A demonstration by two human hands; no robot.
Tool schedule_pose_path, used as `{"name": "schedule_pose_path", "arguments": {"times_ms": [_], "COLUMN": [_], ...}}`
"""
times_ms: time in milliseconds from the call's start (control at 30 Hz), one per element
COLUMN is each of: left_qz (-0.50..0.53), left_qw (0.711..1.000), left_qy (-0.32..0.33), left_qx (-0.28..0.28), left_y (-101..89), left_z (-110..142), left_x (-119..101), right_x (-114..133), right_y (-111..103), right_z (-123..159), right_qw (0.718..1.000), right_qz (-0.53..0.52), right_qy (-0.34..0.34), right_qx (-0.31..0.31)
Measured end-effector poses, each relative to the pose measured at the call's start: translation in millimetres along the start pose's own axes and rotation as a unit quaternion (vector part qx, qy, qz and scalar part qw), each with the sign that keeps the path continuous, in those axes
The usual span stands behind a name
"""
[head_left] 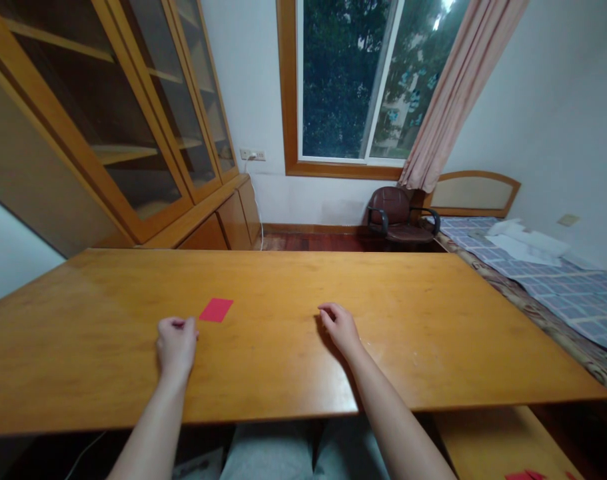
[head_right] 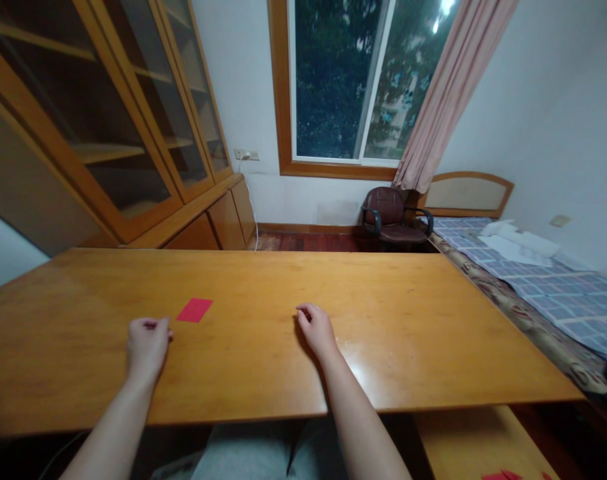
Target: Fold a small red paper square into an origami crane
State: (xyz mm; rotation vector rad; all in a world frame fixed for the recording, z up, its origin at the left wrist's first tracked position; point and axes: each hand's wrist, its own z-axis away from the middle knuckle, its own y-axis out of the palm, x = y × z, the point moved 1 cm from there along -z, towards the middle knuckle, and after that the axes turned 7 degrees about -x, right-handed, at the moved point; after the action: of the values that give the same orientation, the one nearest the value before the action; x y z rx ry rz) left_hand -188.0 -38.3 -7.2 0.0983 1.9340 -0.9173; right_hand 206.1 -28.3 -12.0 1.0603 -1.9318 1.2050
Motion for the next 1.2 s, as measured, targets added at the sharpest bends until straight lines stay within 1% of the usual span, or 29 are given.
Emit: {"name": "schedule_pose_path", "arguments": {"times_ms": [33,67,100,133,167,200,233,300,333,433,567,700,900,1200], "left_qz": [-0.032,-0.046,-0.052,-0.065,-0.085,-0.109,-0.14,-0.183,-0.196,-0.221,-0.235,-0.249,-0.247,-0.255], "left_qw": [0.998,0.99,0.976,0.957,0.938,0.92,0.905,0.889,0.886,0.882,0.873,0.866,0.866,0.864], "left_qy": [0.055,0.133,0.209,0.276,0.322,0.35,0.363,0.37,0.369,0.362,0.359,0.359,0.367,0.377], "left_qx": [-0.026,-0.02,0.01,0.055,0.099,0.14,0.17,0.196,0.201,0.207,0.233,0.244,0.231,0.215], "left_y": [-0.4,1.0,3.9,7.8,12.2,16.6,20.7,26.7,28.6,31.2,33.2,36.4,39.0,36.8], "left_z": [2.2,5.1,8.7,12.9,17.3,21.7,25.5,30.9,32.2,30.9,24.6,21.6,21.7,24.8], "left_x": [-3.7,-7.7,-11.1,-13.5,-14.6,-14.4,-13.3,-10.1,-8.9,-9.3,-17.8,-22.6,-19.4,-20.7], "right_x": [-0.4,-0.9,-1.4,-2.0,-2.5,-3.0,-3.2,-2.9,-2.2,0.7,2.5,1.6,3.3,6.8], "right_y": [0.4,0.8,1.1,1.4,1.6,1.8,1.8,1.4,1.1,0.1,-0.1,0.4,1.0,0.3], "right_z": [-0.1,-0.3,-0.4,-0.5,-0.6,-0.6,-0.5,-0.2,0.0,0.9,1.6,1.4,1.4,0.4], "right_qw": [1.0,1.0,1.0,1.0,1.0,1.0,1.0,1.0,1.0,1.0,0.999,0.999,0.999,0.998], "right_qz": [-0.001,-0.001,0.0,0.001,0.002,0.004,0.006,0.009,0.012,0.019,0.024,0.024,0.03,0.048], "right_qy": [0.0,-0.001,0.0,0.0,0.001,0.001,0.001,-0.003,-0.007,-0.017,-0.019,-0.017,-0.027,-0.03], "right_qx": [0.0,-0.001,0.0,0.0,0.001,0.002,0.004,0.007,0.009,0.017,0.024,0.024,0.032,0.035]}}
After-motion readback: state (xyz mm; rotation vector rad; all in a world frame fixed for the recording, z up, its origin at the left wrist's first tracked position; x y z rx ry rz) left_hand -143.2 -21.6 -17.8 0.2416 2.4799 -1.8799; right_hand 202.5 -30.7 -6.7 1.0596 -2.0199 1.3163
